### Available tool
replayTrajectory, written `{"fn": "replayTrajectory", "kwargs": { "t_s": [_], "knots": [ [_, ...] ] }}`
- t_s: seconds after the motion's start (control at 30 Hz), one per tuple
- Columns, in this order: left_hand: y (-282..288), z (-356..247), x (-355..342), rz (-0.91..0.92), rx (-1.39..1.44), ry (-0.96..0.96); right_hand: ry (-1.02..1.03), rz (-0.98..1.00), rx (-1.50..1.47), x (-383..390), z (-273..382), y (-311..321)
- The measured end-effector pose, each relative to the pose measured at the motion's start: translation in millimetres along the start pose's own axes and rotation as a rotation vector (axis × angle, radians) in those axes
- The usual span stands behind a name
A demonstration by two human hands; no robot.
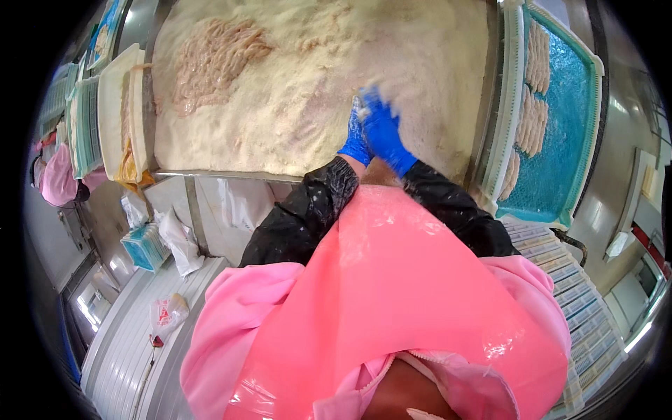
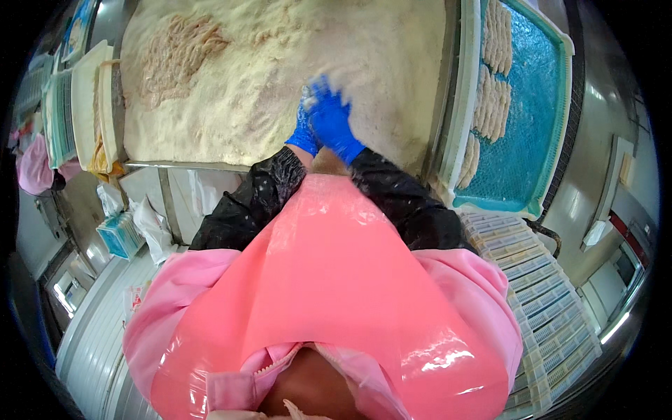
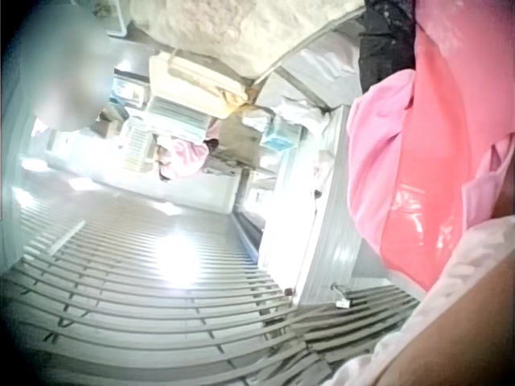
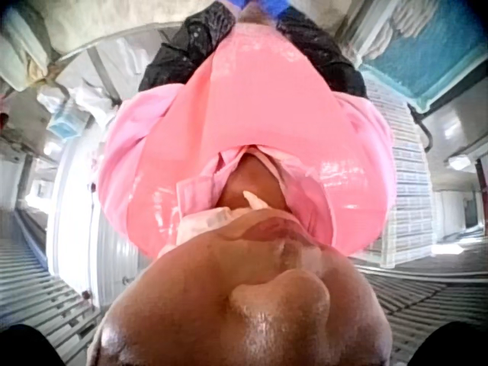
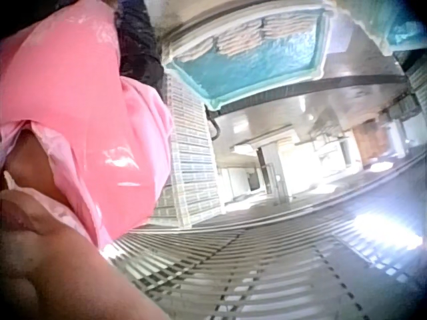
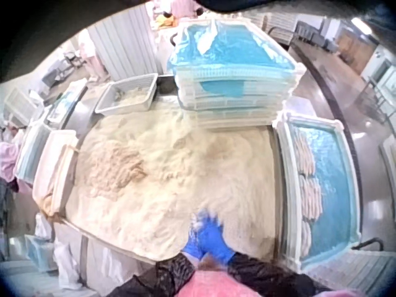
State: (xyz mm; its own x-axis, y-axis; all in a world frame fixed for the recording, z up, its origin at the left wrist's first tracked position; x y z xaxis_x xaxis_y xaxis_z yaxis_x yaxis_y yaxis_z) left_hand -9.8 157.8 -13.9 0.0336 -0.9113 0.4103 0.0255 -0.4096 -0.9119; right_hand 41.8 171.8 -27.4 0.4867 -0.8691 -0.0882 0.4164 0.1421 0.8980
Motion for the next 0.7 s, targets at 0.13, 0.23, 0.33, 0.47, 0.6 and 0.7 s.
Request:
{"fn": "replayTrajectory", "kwargs": {
  "t_s": [0.13, 0.23, 0.33, 0.47, 0.6, 0.7],
  "knots": [
    [5, -3, 9, -0.013, -0.05, -0.094, 0.078, 0.164, -0.15, -10, 9, 38],
    [22, -10, -3, -0.064, -0.01, 0.095, 0.004, 0.127, -0.159, -4, -6, 29],
    [24, -8, 4, 0.162, 0.153, 0.163, 0.131, -0.054, -0.242, 0, 0, 22],
    [-8, -13, 16, -0.075, 0.184, 0.162, -0.108, -0.041, -0.176, 4, -30, 37],
    [0, -18, 35, 0.05, -1.486, -0.156, -0.32, 0.319, -0.532, -3, -19, 59],
    [-8, -21, 33, -0.125, -0.929, 0.007, -0.443, 0.334, -1.263, 0, -47, 80]
  ]
}}
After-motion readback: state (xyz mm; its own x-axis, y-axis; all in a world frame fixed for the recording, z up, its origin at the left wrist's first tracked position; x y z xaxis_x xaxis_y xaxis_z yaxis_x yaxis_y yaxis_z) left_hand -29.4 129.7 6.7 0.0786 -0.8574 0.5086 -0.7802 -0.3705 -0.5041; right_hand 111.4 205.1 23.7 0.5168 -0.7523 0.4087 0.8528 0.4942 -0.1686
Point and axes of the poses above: each hand's wrist, its own x-axis away from the middle knuckle, its own y-axis out of the back of the hand, z = x × y, the point moved 2 cm from there along -x, towards the middle knuckle, and after that the axes turned 7 degrees about x, right-handed, at the moved point
